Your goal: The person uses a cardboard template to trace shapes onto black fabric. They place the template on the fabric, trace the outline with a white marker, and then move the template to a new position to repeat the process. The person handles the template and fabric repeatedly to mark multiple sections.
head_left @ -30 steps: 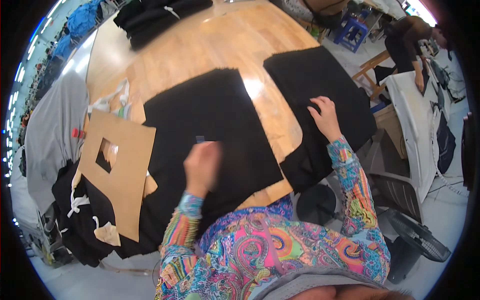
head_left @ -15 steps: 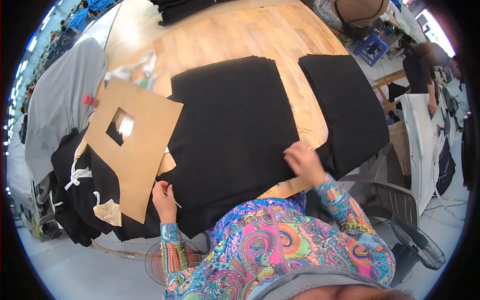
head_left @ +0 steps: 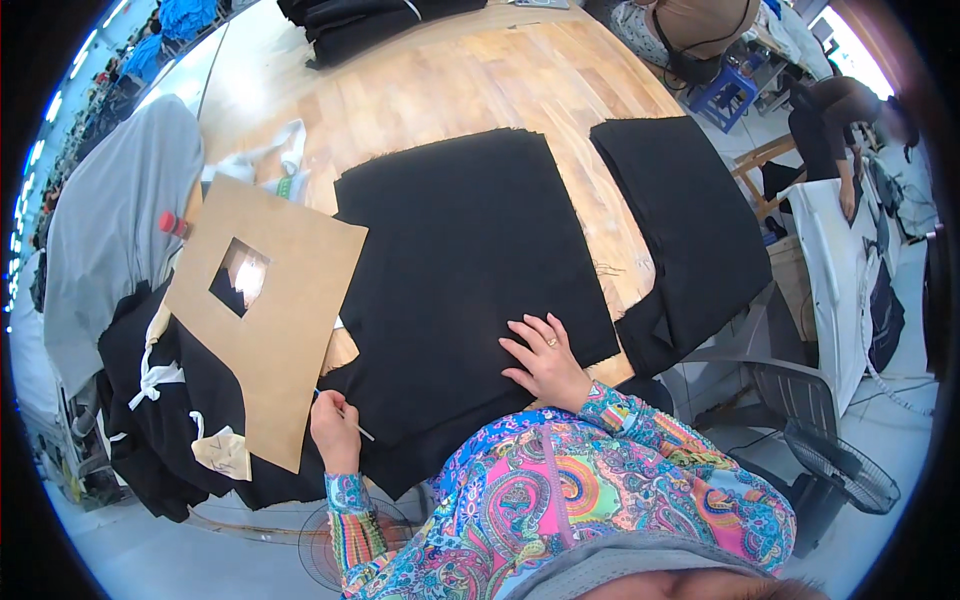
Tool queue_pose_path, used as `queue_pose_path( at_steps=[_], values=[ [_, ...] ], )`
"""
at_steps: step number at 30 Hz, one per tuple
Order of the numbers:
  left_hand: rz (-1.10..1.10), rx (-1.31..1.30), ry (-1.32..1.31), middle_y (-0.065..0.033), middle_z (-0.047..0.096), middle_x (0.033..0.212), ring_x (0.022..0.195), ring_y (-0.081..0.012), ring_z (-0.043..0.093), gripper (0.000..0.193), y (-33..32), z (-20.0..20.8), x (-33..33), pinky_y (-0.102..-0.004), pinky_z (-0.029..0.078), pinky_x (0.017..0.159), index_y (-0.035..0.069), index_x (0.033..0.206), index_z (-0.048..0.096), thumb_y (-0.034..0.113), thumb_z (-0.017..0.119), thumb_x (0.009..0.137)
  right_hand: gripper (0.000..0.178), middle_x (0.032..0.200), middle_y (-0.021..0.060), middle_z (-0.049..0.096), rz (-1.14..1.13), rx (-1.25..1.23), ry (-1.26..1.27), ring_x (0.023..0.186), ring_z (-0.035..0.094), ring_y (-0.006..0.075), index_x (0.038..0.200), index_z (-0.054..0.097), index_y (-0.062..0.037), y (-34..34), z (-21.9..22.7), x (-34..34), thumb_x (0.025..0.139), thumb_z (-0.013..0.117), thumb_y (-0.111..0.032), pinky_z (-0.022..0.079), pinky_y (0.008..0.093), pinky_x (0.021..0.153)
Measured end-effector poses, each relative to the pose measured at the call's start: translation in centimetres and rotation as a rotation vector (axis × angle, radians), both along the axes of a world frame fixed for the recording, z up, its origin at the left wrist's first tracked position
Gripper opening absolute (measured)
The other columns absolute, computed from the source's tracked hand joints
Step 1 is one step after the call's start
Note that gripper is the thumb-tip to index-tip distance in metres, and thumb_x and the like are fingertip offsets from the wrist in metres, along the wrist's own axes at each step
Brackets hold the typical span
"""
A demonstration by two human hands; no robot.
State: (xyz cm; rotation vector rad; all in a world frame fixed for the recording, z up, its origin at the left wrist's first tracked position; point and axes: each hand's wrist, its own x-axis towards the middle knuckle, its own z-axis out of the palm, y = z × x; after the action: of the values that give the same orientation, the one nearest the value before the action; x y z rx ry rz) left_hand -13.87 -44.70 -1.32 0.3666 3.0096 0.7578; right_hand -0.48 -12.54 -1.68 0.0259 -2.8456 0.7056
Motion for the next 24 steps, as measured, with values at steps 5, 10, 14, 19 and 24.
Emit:
queue_pose_path(
  at_steps=[5, 10, 14, 19, 24],
  values=[
    [-0.018, -0.092, -0.071, -0.0140, 0.056, 0.073, 0.072, -0.0315, 0.057, 0.012, 0.3, 1.3, 0.0, -0.0398, 0.045, 0.065, 0.002, 0.080, 0.052, -0.001, 0.059, 0.070, 0.042, 0.126, 0.0109, 0.046, 0.019, -0.010, 0.001, 0.123, 0.036, 0.0292, 0.113, 0.056, -0.0083, -0.1, -0.1, 0.1, 0.076, 0.067, -0.026, 0.022, 0.0496, 0.104],
    [-0.015, -0.132, -0.154, -0.0139, 0.056, 0.075, 0.073, -0.0320, 0.056, 0.012, 0.2, 2.0, -0.6, -0.0399, 0.045, 0.065, 0.002, 0.080, 0.052, -0.001, 0.060, 0.071, 0.045, 0.128, 0.0125, 0.044, 0.031, -0.052, -0.007, 0.125, 0.034, 0.0299, 0.116, 0.055, -0.0065, 0.2, 0.0, 0.4, 0.077, 0.066, -0.027, 0.021, 0.0506, 0.105],
    [-0.006, 0.026, -0.029, -0.0148, 0.056, 0.083, 0.079, -0.0319, 0.056, 0.012, 1.3, 3.4, -1.3, -0.0397, 0.044, 0.069, 0.001, 0.082, 0.050, 0.000, 0.060, 0.075, 0.057, 0.137, 0.0149, 0.036, -0.095, -0.025, 0.067, 0.131, 0.027, 0.0325, 0.125, 0.048, -0.0054, 1.3, 0.8, -0.7, 0.077, 0.067, -0.029, 0.020, 0.0523, 0.105],
    [-0.013, 0.068, 0.314, -0.0180, 0.056, 0.096, 0.092, -0.0328, 0.054, 0.016, 1.9, 4.6, -3.3, -0.0384, 0.043, 0.082, 0.000, 0.091, 0.050, 0.003, 0.061, 0.080, 0.085, 0.144, 0.0169, 0.026, -0.206, 0.221, -0.162, 0.135, 0.018, 0.0343, 0.135, 0.033, -0.0006, 2.6, -0.5, -3.5, 0.077, 0.052, -0.059, 0.010, 0.0519, 0.108],
    [0.224, 0.119, 0.505, -0.0169, 0.057, 0.098, 0.093, -0.0304, 0.055, 0.024, -3.5, 5.3, -7.8, -0.0380, 0.043, 0.083, -0.003, 0.099, 0.051, 0.008, 0.063, 0.081, 0.092, 0.144, 0.0211, 0.024, -0.306, 0.232, -0.102, 0.136, 0.017, 0.0344, 0.136, 0.029, 0.0038, 2.9, 0.7, -3.8, 0.075, 0.051, -0.062, 0.009, 0.0501, 0.109]
  ],
)
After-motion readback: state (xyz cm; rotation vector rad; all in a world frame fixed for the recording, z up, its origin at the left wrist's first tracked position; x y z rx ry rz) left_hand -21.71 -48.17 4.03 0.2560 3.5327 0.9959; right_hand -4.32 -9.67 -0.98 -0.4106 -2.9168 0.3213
